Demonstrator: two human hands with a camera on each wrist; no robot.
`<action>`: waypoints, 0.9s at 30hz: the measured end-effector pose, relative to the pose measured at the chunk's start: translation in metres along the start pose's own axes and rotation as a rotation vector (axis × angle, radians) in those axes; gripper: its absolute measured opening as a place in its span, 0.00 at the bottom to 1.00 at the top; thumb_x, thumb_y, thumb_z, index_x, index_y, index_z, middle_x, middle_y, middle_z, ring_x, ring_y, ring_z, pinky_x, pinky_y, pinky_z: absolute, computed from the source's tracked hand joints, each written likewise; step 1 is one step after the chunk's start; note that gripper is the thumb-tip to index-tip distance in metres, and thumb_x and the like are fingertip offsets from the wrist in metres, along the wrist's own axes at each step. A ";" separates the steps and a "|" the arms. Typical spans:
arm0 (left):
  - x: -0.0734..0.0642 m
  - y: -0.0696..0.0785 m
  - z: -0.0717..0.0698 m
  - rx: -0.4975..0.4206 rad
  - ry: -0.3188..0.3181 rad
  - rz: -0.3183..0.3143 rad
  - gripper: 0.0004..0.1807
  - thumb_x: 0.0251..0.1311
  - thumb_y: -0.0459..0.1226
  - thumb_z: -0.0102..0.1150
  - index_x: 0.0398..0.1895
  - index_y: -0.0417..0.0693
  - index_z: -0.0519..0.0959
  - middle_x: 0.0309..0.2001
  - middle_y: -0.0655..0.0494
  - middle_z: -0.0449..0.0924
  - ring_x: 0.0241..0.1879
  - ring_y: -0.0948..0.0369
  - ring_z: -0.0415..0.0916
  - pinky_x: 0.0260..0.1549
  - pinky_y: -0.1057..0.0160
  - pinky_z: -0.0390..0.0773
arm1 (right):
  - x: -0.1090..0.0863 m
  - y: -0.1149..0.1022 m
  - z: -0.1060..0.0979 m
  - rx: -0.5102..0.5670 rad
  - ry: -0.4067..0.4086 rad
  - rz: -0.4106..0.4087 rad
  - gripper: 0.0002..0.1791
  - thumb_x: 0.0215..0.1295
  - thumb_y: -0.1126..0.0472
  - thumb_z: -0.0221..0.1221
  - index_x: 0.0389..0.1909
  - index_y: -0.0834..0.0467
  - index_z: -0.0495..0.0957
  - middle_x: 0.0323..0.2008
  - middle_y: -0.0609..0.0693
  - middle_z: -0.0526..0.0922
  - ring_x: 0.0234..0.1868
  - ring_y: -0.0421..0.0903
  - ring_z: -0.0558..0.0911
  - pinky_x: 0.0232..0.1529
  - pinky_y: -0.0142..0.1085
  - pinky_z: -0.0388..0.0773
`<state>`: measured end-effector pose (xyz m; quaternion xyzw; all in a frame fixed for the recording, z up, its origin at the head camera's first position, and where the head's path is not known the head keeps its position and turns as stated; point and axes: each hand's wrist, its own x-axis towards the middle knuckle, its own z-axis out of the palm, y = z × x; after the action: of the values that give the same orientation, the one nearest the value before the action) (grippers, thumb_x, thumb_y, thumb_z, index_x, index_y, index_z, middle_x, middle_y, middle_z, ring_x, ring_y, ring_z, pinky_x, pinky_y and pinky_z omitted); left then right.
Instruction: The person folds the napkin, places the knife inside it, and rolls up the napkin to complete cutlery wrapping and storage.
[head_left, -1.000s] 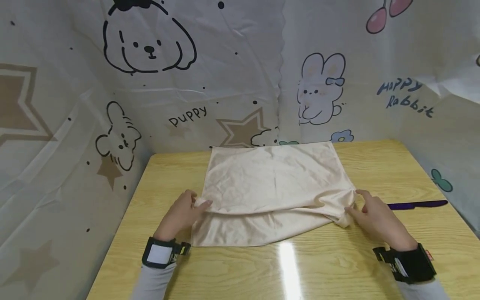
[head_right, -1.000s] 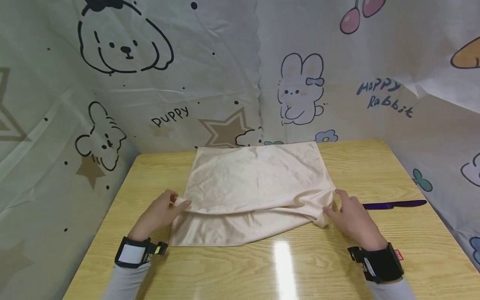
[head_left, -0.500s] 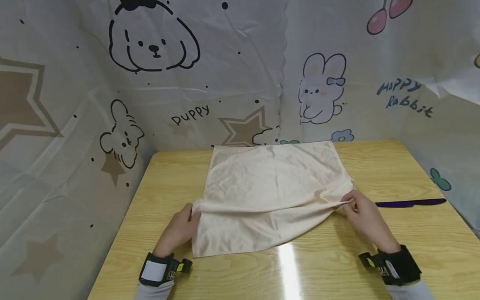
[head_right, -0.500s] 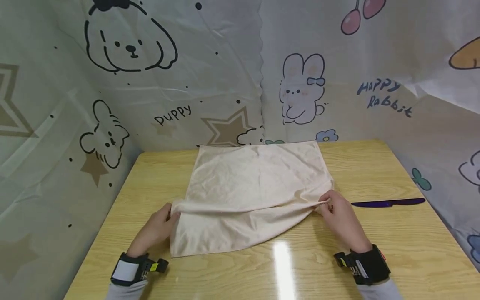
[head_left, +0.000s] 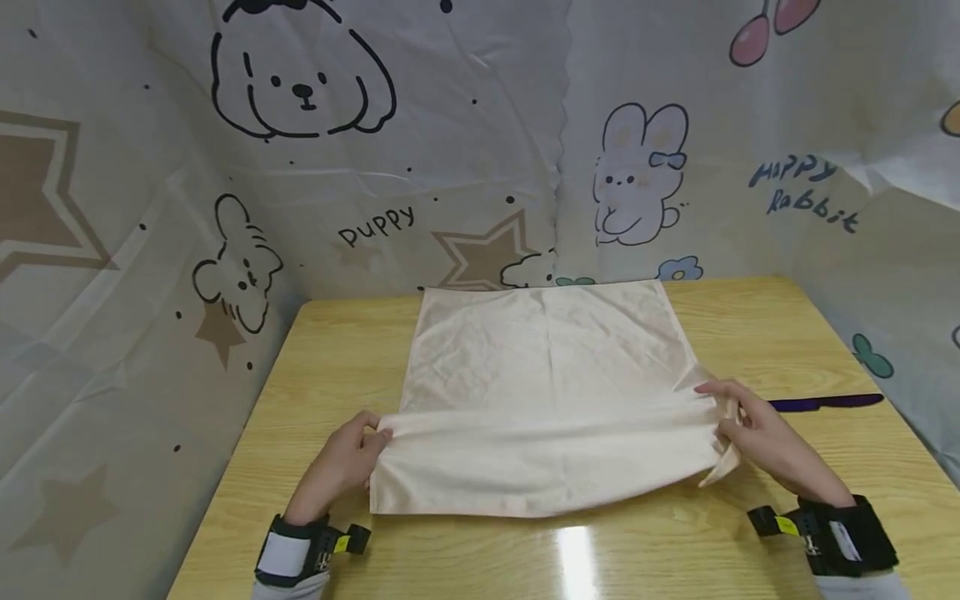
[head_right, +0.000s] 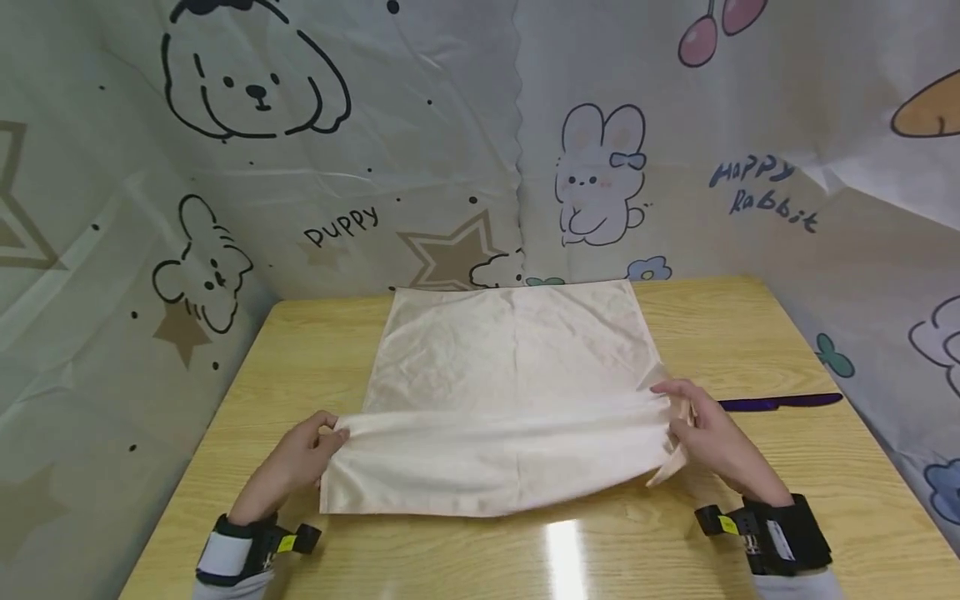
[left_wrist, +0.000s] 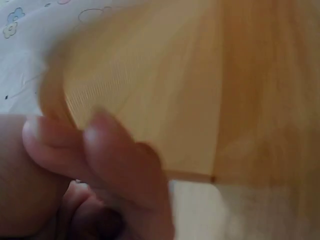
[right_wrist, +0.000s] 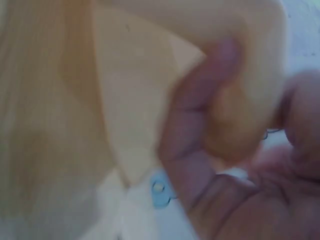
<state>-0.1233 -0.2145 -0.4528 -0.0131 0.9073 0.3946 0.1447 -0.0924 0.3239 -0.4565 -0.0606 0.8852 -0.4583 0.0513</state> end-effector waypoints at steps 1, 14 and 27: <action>-0.002 -0.002 0.002 0.022 -0.015 -0.002 0.12 0.71 0.41 0.50 0.48 0.41 0.72 0.23 0.51 0.75 0.17 0.59 0.71 0.15 0.64 0.68 | -0.003 0.005 0.000 -0.049 -0.031 -0.007 0.27 0.62 0.76 0.48 0.65 0.66 0.64 0.66 0.73 0.56 0.56 0.65 0.63 0.40 0.51 0.73; -0.014 -0.008 0.019 0.348 -0.070 0.227 0.59 0.36 0.54 0.77 0.75 0.50 0.59 0.70 0.44 0.60 0.68 0.45 0.52 0.57 0.32 0.60 | -0.040 0.030 0.011 -0.421 -0.116 -0.124 0.44 0.48 0.42 0.69 0.65 0.58 0.71 0.68 0.65 0.61 0.62 0.69 0.57 0.47 0.71 0.62; -0.013 -0.023 0.023 0.531 -0.236 0.251 0.80 0.05 0.62 0.79 0.78 0.59 0.52 0.78 0.50 0.37 0.73 0.42 0.28 0.64 0.29 0.40 | -0.062 0.057 -0.013 -0.368 -0.265 -0.104 0.50 0.48 0.46 0.68 0.75 0.47 0.59 0.77 0.54 0.44 0.67 0.78 0.41 0.46 0.80 0.48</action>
<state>-0.1021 -0.2147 -0.4805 0.1831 0.9501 0.1576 0.1976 -0.0361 0.3764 -0.4933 -0.1740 0.9351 -0.2793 0.1315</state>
